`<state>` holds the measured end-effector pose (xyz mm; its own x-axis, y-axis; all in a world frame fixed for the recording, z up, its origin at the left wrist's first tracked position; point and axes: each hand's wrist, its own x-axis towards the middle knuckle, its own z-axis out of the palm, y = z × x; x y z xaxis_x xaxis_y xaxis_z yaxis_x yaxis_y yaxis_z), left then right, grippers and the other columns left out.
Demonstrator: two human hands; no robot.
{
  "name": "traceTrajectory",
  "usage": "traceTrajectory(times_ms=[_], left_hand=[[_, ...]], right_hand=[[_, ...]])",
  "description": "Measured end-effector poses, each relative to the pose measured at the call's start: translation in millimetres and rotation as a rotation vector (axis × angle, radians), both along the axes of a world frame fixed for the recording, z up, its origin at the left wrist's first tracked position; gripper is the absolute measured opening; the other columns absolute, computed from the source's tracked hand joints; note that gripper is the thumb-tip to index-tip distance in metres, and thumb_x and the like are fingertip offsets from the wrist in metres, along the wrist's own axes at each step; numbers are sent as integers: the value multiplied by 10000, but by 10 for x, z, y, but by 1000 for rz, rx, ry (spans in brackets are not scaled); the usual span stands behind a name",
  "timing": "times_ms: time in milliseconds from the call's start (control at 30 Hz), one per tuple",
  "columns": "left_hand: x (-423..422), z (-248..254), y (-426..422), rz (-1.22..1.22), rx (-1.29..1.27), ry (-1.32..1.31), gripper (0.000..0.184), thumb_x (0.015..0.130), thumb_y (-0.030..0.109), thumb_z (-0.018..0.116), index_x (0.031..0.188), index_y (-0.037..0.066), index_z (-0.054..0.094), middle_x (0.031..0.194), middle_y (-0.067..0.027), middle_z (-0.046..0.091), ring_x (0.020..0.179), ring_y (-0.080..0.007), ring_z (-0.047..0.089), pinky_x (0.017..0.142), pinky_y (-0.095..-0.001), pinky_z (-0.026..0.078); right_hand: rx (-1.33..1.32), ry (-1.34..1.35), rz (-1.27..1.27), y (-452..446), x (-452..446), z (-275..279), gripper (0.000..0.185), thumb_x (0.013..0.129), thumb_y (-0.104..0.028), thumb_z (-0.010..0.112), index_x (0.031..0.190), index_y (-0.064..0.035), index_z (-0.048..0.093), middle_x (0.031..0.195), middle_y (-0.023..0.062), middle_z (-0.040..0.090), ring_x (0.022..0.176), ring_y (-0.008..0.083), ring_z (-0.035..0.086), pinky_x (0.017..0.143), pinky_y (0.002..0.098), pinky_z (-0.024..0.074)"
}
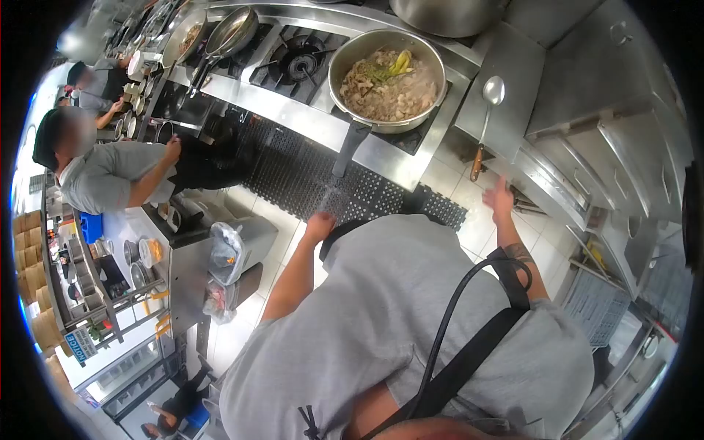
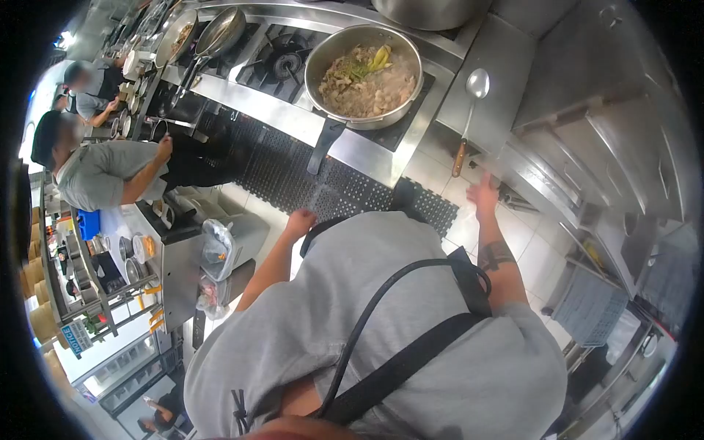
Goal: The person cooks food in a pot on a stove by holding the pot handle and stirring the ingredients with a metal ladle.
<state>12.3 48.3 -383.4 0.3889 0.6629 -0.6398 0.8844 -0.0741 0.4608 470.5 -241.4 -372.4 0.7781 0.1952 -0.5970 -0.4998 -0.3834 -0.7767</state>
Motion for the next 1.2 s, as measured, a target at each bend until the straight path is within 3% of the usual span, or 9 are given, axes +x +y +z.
traceTrajectory(times_ms=[167, 233, 500, 633, 700, 767, 833, 1033, 1200], left_hand=[[-987, -490, -200, 166, -270, 69, 266, 783, 274, 579, 770, 11, 618, 650, -108, 621, 564, -171, 615, 505, -299, 487], [-1270, -618, -217, -144, -204, 56, 215, 825, 222, 550, 802, 9, 561, 673, -85, 601, 543, -159, 591, 424, -278, 456], [-1669, -352, -669, 456, -320, -58, 236, 795, 221, 581, 872, -3, 578, 706, -86, 616, 553, -170, 599, 461, -283, 465], [-2008, -702, -901, 367, -379, -5, 212, 768, 205, 609, 866, 19, 585, 717, -94, 623, 625, -201, 615, 534, -329, 494], [-2384, -1213, -966, -728, 168, 42, 195, 706, 181, 650, 836, 52, 585, 733, -98, 626, 718, -240, 614, 597, -355, 504], [-2582, -1508, -1049, -267, -111, -33, 167, 698, 165, 640, 804, 49, 584, 741, -102, 625, 709, -247, 611, 611, -363, 511], [-2189, -444, -1070, 232, -347, 35, 198, 742, 167, 602, 846, 0, 577, 741, -113, 627, 609, -215, 612, 537, -341, 508], [-2446, -546, -1165, 475, -355, -54, 283, 787, 212, 568, 923, -36, 571, 743, -122, 627, 589, -206, 622, 488, -316, 494], [-2467, -681, -1150, 483, -399, -51, 278, 794, 215, 568, 922, -32, 577, 742, -125, 625, 584, -207, 622, 494, -313, 495]], right_hand=[[-259, 312, -13, -903, -596, -224, 677, 812, -628, 457, 974, 28, 495, 800, 170, 587, 621, 262, 621, 459, 337, 499], [-171, 408, -63, -1065, -872, -364, 647, 815, -600, 485, 1001, 19, 490, 829, 185, 586, 635, 296, 619, 498, 382, 501], [-450, -129, 1214, -46, -1664, -253, 342, 839, -329, 561, 904, 6, 583, 799, 132, 603, 599, 191, 608, 496, 294, 502], [-286, 11, 933, 465, -2174, 223, 292, 855, -305, 547, 846, -19, 604, 695, 63, 582, 557, 149, 571, 466, 266, 461], [-166, -3, 815, 519, -2302, 383, 303, 857, -315, 542, 799, -25, 609, 649, 53, 574, 551, 147, 567, 464, 267, 448], [-196, 37, 871, 493, -2382, 301, 292, 851, -313, 560, 795, -30, 606, 637, 31, 567, 503, 128, 537, 459, 257, 440], [-264, 74, 980, 359, -2265, 49, 267, 852, -286, 550, 887, -28, 607, 676, 49, 572, 549, 126, 556, 439, 259, 440], [-568, -19, 1210, -154, -2146, 63, 308, 850, -293, 525, 893, 6, 589, 739, 122, 607, 591, 221, 618, 471, 329, 504], [-569, 135, 941, -284, -2143, 275, 335, 862, -290, 509, 976, 19, 568, 805, 138, 618, 643, 253, 638, 513, 347, 525]])
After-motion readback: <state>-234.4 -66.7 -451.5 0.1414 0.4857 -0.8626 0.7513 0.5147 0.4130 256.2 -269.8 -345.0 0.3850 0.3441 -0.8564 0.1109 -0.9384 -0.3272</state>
